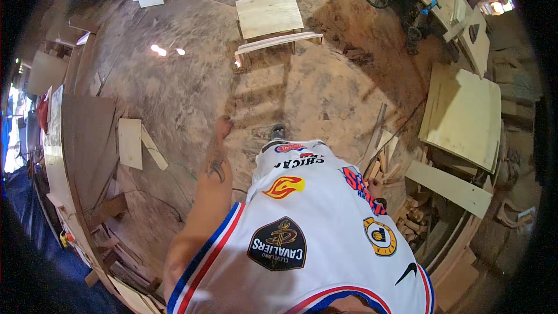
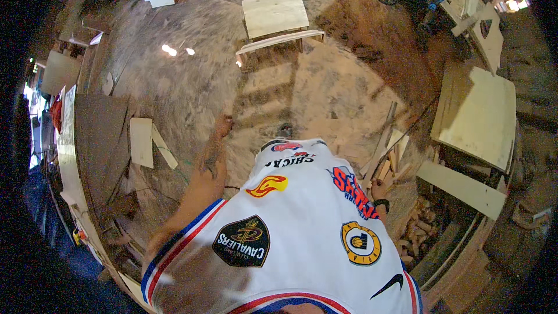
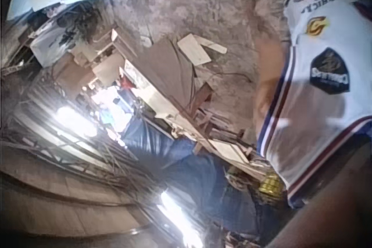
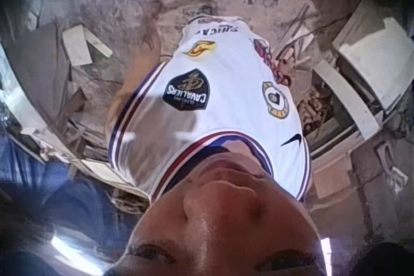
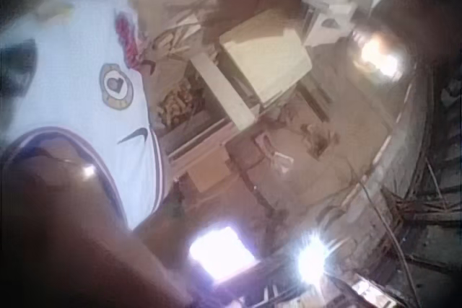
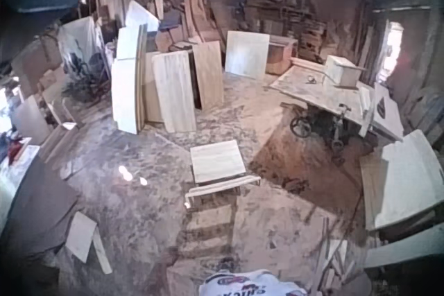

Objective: The recorder uses a handsaw, hammer, and miter saw to build a wooden stool or chair frame.

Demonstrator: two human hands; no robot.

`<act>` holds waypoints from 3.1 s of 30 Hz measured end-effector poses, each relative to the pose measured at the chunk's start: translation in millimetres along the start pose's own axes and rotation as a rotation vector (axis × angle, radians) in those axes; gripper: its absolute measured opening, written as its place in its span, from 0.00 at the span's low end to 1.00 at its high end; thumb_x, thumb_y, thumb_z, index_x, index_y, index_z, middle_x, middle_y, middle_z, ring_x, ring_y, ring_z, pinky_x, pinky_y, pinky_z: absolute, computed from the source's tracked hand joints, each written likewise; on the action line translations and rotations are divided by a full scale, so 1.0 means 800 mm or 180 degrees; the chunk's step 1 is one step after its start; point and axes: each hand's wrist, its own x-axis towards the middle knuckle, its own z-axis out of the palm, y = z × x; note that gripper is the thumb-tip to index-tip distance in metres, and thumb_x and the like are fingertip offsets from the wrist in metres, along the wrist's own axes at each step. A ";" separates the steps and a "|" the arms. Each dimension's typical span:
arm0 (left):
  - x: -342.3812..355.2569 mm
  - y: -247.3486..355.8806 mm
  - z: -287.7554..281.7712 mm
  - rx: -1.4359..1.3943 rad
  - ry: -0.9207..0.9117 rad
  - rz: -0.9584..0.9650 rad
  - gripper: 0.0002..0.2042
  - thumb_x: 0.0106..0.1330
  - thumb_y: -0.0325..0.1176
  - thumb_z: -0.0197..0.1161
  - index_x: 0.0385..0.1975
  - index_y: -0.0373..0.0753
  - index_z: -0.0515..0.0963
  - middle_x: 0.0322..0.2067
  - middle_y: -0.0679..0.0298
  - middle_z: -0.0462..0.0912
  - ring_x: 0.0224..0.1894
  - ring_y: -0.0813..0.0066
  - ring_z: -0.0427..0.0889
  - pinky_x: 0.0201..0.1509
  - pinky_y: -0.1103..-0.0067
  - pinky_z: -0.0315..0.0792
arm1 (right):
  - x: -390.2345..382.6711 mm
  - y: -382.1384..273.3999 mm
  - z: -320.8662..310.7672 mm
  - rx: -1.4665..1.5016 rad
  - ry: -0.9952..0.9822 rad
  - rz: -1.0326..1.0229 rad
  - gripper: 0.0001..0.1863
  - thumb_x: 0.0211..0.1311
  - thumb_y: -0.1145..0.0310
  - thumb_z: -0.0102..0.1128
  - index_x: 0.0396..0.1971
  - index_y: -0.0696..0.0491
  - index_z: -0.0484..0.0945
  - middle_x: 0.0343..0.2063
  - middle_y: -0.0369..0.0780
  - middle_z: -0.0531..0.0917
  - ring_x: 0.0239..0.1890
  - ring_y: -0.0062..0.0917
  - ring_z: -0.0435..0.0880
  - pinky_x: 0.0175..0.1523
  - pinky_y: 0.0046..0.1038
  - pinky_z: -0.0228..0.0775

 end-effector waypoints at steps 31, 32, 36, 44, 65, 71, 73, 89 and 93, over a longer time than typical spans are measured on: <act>-0.071 0.069 -0.016 -0.0769 -0.0048 -0.0816 0.20 0.66 0.30 0.60 0.57 0.30 0.70 0.40 0.51 0.82 0.35 0.68 0.82 0.36 0.74 0.76 | -0.043 -0.059 -0.077 0.0908 -0.0678 0.0855 0.15 0.67 0.57 0.54 0.45 0.52 0.75 0.34 0.37 0.84 0.30 0.24 0.83 0.28 0.28 0.70; -0.073 0.075 -0.018 -0.0770 -0.0086 -0.0774 0.20 0.66 0.30 0.60 0.56 0.29 0.70 0.40 0.51 0.82 0.35 0.67 0.82 0.36 0.74 0.76 | -0.044 -0.059 -0.077 0.0911 -0.0670 0.0855 0.15 0.67 0.57 0.54 0.45 0.52 0.75 0.34 0.37 0.84 0.30 0.24 0.83 0.28 0.28 0.70; -0.044 -0.010 -0.006 -0.2147 -0.0181 -0.0883 0.20 0.63 0.27 0.62 0.54 0.27 0.71 0.41 0.50 0.81 0.33 0.66 0.82 0.34 0.72 0.76 | -0.044 -0.074 -0.076 0.0987 -0.0723 0.0708 0.15 0.67 0.56 0.55 0.44 0.52 0.75 0.33 0.36 0.84 0.30 0.23 0.83 0.28 0.28 0.70; -0.065 -0.006 -0.001 -0.1777 -0.0096 -0.1130 0.20 0.62 0.27 0.62 0.54 0.28 0.72 0.36 0.51 0.81 0.30 0.67 0.79 0.33 0.72 0.74 | -0.049 -0.092 -0.077 0.1091 -0.0419 0.0744 0.16 0.67 0.56 0.56 0.43 0.53 0.75 0.30 0.35 0.83 0.28 0.21 0.81 0.27 0.25 0.68; -0.074 -0.039 0.014 -0.1547 -0.0131 -0.0855 0.20 0.67 0.31 0.59 0.56 0.29 0.71 0.35 0.52 0.83 0.32 0.68 0.81 0.33 0.73 0.75 | -0.073 -0.103 -0.072 0.0956 -0.0652 0.0978 0.17 0.68 0.56 0.55 0.45 0.54 0.74 0.35 0.37 0.83 0.31 0.23 0.82 0.28 0.27 0.70; -0.070 -0.037 0.014 -0.2480 -0.0110 -0.1422 0.19 0.66 0.32 0.60 0.55 0.29 0.72 0.37 0.53 0.84 0.35 0.71 0.82 0.34 0.74 0.76 | -0.064 -0.069 -0.070 0.0927 -0.0821 0.0953 0.18 0.69 0.54 0.53 0.44 0.55 0.75 0.35 0.37 0.83 0.31 0.22 0.82 0.28 0.26 0.70; -0.081 -0.034 0.016 -0.1710 -0.0142 -0.1214 0.19 0.66 0.32 0.61 0.54 0.29 0.73 0.36 0.54 0.84 0.34 0.71 0.82 0.33 0.74 0.75 | -0.063 -0.075 -0.072 0.0849 -0.0811 0.0957 0.19 0.69 0.54 0.53 0.45 0.55 0.75 0.36 0.37 0.83 0.33 0.23 0.83 0.29 0.26 0.70; -0.081 -0.014 0.019 -0.1309 -0.0194 -0.0914 0.17 0.64 0.29 0.62 0.52 0.33 0.72 0.29 0.59 0.82 0.25 0.72 0.78 0.25 0.76 0.71 | -0.086 -0.117 -0.078 0.0841 -0.0676 0.1005 0.17 0.71 0.55 0.50 0.42 0.55 0.76 0.33 0.36 0.83 0.33 0.24 0.83 0.31 0.28 0.71; -0.074 -0.018 0.019 -0.1208 -0.0193 -0.0921 0.18 0.64 0.28 0.62 0.52 0.33 0.71 0.29 0.58 0.82 0.24 0.72 0.78 0.26 0.76 0.71 | -0.087 -0.121 -0.077 0.0868 -0.0675 0.1073 0.16 0.71 0.55 0.50 0.41 0.54 0.76 0.32 0.36 0.82 0.31 0.22 0.82 0.30 0.27 0.71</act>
